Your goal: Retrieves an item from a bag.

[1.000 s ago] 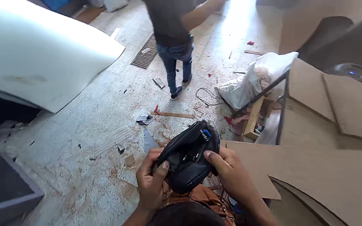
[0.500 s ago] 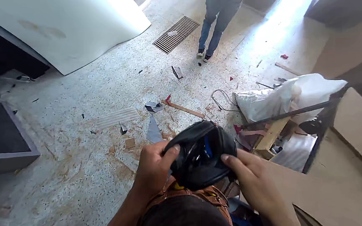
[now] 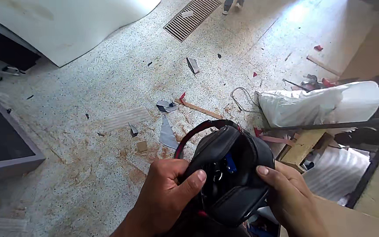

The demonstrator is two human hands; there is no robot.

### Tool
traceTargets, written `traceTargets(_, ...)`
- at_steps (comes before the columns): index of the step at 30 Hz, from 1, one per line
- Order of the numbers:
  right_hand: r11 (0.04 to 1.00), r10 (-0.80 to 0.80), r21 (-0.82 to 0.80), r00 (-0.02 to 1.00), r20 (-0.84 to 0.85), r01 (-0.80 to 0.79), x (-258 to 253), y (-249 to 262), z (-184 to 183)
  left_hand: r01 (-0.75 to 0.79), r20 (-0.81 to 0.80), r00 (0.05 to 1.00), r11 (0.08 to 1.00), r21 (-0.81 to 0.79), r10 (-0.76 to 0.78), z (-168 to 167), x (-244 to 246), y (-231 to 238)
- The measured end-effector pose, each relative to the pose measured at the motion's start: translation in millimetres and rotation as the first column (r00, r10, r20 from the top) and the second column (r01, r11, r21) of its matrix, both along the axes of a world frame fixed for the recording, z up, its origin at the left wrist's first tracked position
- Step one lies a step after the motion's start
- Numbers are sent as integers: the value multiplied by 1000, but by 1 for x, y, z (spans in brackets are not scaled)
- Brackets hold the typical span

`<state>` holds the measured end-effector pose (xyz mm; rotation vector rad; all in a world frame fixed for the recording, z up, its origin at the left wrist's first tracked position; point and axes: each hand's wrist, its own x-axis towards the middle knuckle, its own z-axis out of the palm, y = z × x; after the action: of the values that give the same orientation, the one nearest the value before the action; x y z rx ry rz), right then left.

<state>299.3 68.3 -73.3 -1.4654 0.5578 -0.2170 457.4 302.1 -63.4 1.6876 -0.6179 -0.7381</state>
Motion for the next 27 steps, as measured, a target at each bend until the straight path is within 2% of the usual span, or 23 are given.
traceTargets(5,987,109,-112,992,-65,-116,53,-36,2,54,-123,991,998,-38,-58,-9,39,-19)
traceTargets(9,937,241,-246,968,-61,-249,106,-74,16,-21,-189,982,998,-66,8,-18,68,-35)
traceTargets(13,912,282,-296,958,-47,-283,148,-117,18,-120,-166,981,987,-110,101,-8,90,-68)
traceTargets(17,886,327,-318,941,-88,-337,181,-164,13,-179,-79,983,956,-233,165,8,109,-115)
traceTargets(19,883,351,-306,934,-70,-355,196,-186,11,-219,-133,974,914,-341,184,11,120,-137)
traceTargets(21,860,315,-408,948,-50,-307,210,-203,12,-263,-227,958,857,-442,176,10,128,-156)
traceTargets(24,648,268,-750,961,66,-129,230,-215,35,-243,-263,957,834,-495,122,10,141,-180)
traceTargets(26,471,381,-876,919,98,-102,245,-217,59,-217,-245,964,829,-516,100,10,154,-195)
traceTargets(27,343,463,-927,886,25,-153,253,-217,66,-208,-248,965,824,-528,85,10,160,-202)
